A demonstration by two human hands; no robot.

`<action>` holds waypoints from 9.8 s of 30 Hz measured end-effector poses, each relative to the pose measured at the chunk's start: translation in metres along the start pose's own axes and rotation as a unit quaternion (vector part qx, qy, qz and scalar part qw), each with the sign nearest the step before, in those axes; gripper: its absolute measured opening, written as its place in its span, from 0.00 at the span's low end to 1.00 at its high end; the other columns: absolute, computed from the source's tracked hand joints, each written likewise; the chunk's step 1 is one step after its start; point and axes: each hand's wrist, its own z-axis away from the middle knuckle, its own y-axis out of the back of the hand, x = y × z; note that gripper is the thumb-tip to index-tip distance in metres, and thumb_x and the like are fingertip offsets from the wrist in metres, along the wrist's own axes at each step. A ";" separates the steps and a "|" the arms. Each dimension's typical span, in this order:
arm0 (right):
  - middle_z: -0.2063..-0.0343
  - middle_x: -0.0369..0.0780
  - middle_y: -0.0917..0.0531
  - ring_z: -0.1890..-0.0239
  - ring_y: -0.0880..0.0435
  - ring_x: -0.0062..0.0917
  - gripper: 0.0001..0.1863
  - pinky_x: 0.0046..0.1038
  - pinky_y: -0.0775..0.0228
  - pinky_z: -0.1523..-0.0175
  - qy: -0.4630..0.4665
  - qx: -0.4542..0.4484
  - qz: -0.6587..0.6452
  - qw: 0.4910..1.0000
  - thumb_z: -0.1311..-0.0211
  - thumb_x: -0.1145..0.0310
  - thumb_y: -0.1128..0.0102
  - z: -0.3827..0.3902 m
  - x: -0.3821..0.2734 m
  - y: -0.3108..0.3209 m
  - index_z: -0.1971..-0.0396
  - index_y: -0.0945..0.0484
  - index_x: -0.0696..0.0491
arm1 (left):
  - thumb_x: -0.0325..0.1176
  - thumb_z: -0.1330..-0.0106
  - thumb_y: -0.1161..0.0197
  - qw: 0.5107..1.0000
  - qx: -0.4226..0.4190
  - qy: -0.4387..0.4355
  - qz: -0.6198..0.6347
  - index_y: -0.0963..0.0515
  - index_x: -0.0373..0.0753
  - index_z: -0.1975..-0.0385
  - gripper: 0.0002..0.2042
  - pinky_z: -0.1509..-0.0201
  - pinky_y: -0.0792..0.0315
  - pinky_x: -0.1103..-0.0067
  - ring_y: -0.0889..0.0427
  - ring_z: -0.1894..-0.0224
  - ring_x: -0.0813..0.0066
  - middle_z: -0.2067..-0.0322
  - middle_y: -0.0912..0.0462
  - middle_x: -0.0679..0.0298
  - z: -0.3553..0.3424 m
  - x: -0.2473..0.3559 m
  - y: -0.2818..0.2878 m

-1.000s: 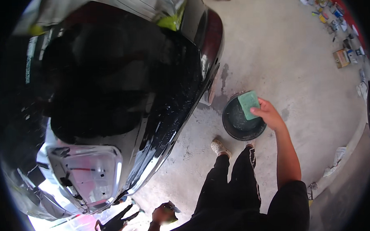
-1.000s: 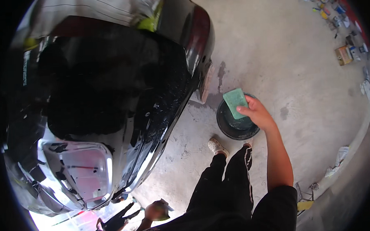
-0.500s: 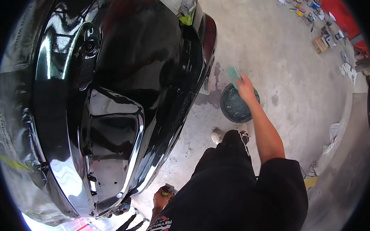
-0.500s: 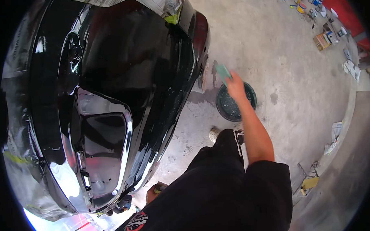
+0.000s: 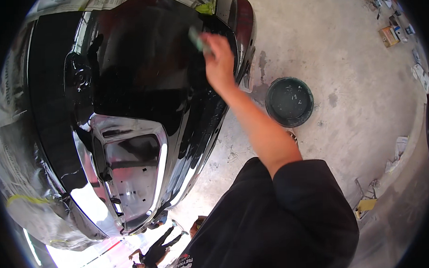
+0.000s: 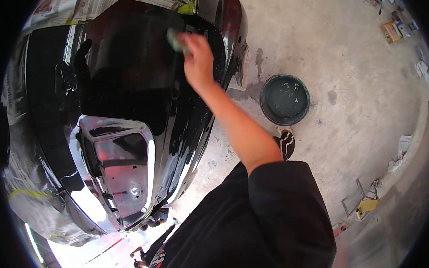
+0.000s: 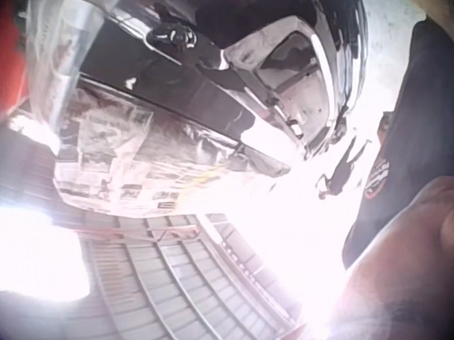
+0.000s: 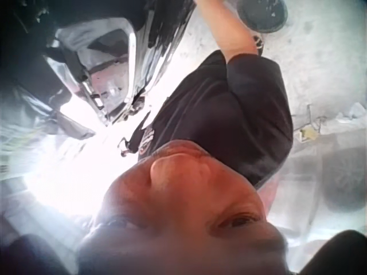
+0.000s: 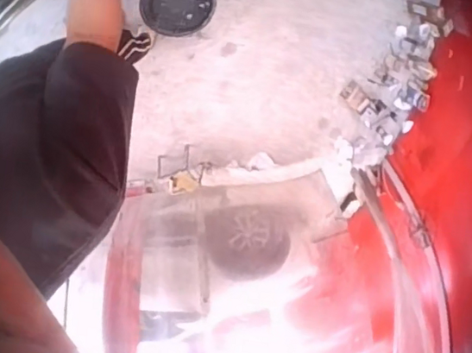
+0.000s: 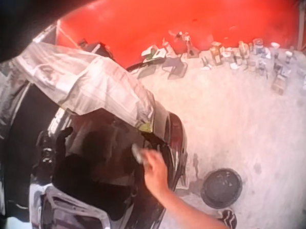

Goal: Sanding and wiping down a black car bumper using a sanding block and water.

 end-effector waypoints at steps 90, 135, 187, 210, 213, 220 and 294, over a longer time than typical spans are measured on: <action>0.55 0.50 0.24 0.47 0.23 0.49 0.27 0.40 0.29 0.42 -0.038 -0.150 0.065 0.986 0.45 0.88 0.50 0.099 0.005 0.042 0.44 0.25 0.56 | 0.34 0.43 0.23 0.990 0.029 0.102 0.090 0.16 0.35 0.55 0.18 0.54 0.20 0.71 0.13 0.61 0.67 0.62 0.11 0.57 0.021 -0.036 -0.007; 0.57 0.37 0.16 0.50 0.22 0.37 0.19 0.46 0.35 0.42 0.171 -0.554 0.520 0.628 0.47 0.65 0.29 0.104 0.374 0.450 0.53 0.14 0.44 | 0.42 0.38 0.26 0.762 -0.387 -0.501 0.133 0.22 0.36 0.43 0.26 0.46 0.25 0.73 0.18 0.53 0.72 0.55 0.14 0.58 -0.391 0.270 -0.577; 0.62 0.45 0.16 0.55 0.19 0.42 0.36 0.44 0.34 0.39 0.045 -0.419 0.377 0.825 0.54 0.56 0.17 0.121 0.373 0.458 0.46 0.23 0.55 | 0.51 0.46 0.26 0.768 -0.358 -0.514 -0.134 0.17 0.42 0.47 0.28 0.51 0.23 0.63 0.14 0.55 0.50 0.61 0.12 0.51 -0.375 0.330 -0.576; 0.71 0.52 0.17 0.68 0.20 0.52 0.25 0.47 0.27 0.60 0.099 -0.376 0.344 0.854 0.49 0.60 0.20 0.120 0.371 0.443 0.58 0.20 0.60 | 0.40 0.49 0.31 0.807 -0.284 -0.501 -0.133 0.15 0.42 0.59 0.17 0.55 0.22 0.58 0.13 0.57 0.49 0.64 0.12 0.52 -0.383 0.324 -0.577; 0.69 0.54 0.17 0.67 0.19 0.52 0.25 0.46 0.27 0.59 0.108 -0.378 0.346 0.852 0.45 0.60 0.22 0.121 0.377 0.451 0.56 0.21 0.61 | 0.41 0.49 0.31 0.811 -0.272 -0.503 -0.120 0.15 0.41 0.61 0.17 0.57 0.23 0.58 0.13 0.58 0.48 0.65 0.12 0.52 -0.379 0.321 -0.577; 0.56 0.56 0.16 0.56 0.17 0.50 0.29 0.45 0.25 0.50 0.034 -0.389 0.367 0.844 0.37 0.57 0.28 0.122 0.383 0.456 0.45 0.23 0.62 | 0.52 0.40 0.34 0.827 -0.220 -0.513 -0.066 0.15 0.38 0.65 0.20 0.59 0.23 0.57 0.14 0.61 0.45 0.69 0.13 0.49 -0.367 0.314 -0.572; 0.57 0.37 0.19 0.56 0.20 0.22 0.21 0.26 0.26 0.48 -0.045 -0.327 0.090 0.940 0.43 0.78 0.36 0.141 0.373 0.401 0.47 0.22 0.58 | 0.27 0.25 0.43 0.780 -0.226 -0.477 0.337 0.41 0.39 0.24 0.30 0.31 0.34 0.73 0.26 0.38 0.71 0.38 0.25 0.56 -0.353 0.255 -0.616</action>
